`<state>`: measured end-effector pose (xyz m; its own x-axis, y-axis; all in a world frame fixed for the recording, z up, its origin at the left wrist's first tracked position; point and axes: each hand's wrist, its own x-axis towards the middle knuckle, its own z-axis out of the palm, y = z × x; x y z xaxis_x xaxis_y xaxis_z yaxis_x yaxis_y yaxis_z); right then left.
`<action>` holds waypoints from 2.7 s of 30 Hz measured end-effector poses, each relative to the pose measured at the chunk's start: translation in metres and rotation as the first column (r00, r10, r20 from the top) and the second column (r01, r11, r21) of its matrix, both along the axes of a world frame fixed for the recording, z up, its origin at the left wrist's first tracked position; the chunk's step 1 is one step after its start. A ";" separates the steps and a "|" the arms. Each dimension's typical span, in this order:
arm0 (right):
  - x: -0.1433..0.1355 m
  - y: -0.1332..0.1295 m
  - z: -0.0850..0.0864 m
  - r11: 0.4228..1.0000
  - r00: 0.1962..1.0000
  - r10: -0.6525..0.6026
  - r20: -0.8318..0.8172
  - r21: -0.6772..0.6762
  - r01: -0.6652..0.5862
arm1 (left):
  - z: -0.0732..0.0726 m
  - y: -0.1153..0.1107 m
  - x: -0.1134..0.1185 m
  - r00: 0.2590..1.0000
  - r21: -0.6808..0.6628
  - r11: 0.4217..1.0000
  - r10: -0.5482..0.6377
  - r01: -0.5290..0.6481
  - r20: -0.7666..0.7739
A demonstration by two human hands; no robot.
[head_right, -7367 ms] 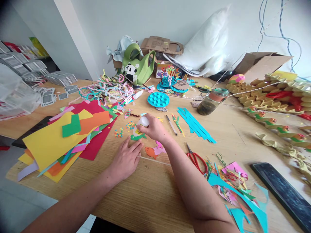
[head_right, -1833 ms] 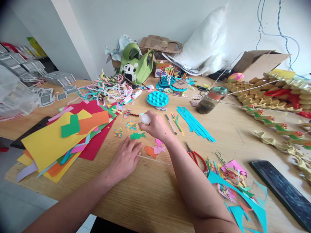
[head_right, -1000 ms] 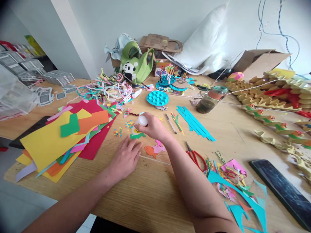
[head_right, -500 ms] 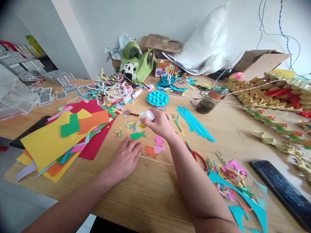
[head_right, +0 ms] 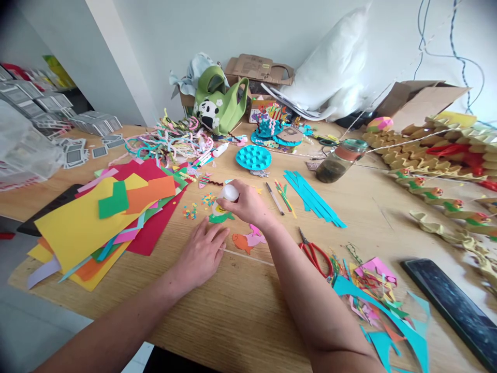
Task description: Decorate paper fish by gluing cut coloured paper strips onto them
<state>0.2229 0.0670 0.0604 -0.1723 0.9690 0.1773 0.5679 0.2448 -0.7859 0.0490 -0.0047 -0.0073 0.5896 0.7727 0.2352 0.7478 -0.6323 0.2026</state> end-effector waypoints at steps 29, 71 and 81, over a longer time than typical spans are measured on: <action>-0.004 -0.002 0.001 0.999 0.999 0.037 0.017 0.005 -0.037 | -0.001 0.001 0.000 1.000 0.011 1.000 -0.009 0.009 0.013; -0.001 -0.005 0.009 0.999 0.994 0.024 0.104 0.028 -0.027 | -0.002 0.001 0.000 1.000 0.022 1.000 -0.013 0.013 0.005; 0.007 -0.003 0.011 0.997 0.980 -0.056 0.192 0.064 0.044 | -0.001 0.001 0.000 1.000 -0.009 1.000 -0.007 0.007 -0.016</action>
